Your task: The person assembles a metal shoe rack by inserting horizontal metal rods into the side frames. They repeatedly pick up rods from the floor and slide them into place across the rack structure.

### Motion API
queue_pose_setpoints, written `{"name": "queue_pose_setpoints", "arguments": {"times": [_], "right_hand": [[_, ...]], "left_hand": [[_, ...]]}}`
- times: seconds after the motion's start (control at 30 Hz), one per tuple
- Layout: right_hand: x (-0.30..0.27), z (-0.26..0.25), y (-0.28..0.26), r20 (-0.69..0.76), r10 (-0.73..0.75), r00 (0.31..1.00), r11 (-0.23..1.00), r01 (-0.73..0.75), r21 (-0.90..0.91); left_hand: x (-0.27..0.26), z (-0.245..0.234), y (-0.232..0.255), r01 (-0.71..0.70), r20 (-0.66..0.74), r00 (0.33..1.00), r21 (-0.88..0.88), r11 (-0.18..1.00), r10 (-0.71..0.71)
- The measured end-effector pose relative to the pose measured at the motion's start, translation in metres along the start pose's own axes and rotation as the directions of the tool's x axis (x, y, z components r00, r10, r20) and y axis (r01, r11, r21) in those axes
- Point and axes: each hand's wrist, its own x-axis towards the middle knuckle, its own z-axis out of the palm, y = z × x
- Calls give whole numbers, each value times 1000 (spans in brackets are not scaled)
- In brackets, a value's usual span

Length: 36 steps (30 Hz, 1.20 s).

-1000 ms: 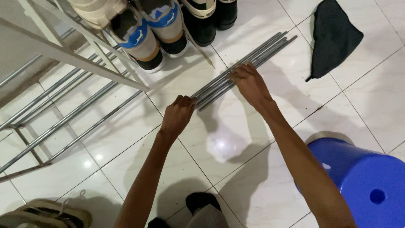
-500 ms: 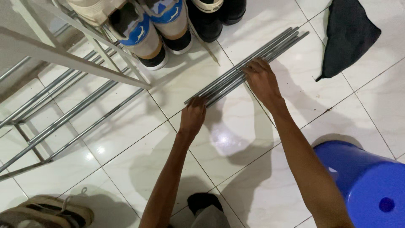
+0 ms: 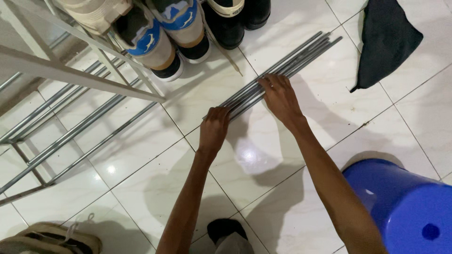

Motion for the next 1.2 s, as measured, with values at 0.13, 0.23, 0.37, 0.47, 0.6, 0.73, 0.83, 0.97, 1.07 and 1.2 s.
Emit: {"name": "queue_pose_setpoints", "arguments": {"times": [0.13,0.23,0.37,0.47,0.6,0.73,0.83,0.97,1.07,1.2], "right_hand": [[2,-2,1,4,-33,999,999,33,-16],[4,6,-6,40,-47,998,999,47,1],[9,13,-18,100,-109,989,994,111,-19],[8,17,-25,188,-68,980,998,69,4],[5,26,-23,239,-6,971,999,15,-38],[1,32,-16,214,-25,977,997,39,-65],[1,27,-18,246,3,969,1000,2,-20],[3,22,-22,268,4,963,1000,2,-22],[5,23,-25,261,-1,965,1000,8,-27],[5,23,-32,243,-37,969,999,33,21]], "left_hand": [[-13,-20,-12,133,-109,987,119,984,-121],[-32,-27,-21,265,-101,961,67,962,-258],[-44,-21,-32,238,-66,970,68,969,-233],[-44,-19,-32,271,4,963,-25,962,-271],[-37,-16,-25,334,32,943,-76,940,-332],[-32,-13,-15,371,47,929,-149,917,-368],[-28,-9,-10,365,45,931,-146,919,-362],[-28,-8,-13,380,75,925,-163,910,-373],[-35,-13,-14,317,54,948,-245,916,-314],[-37,-14,-16,338,79,941,-226,914,-328]]}}
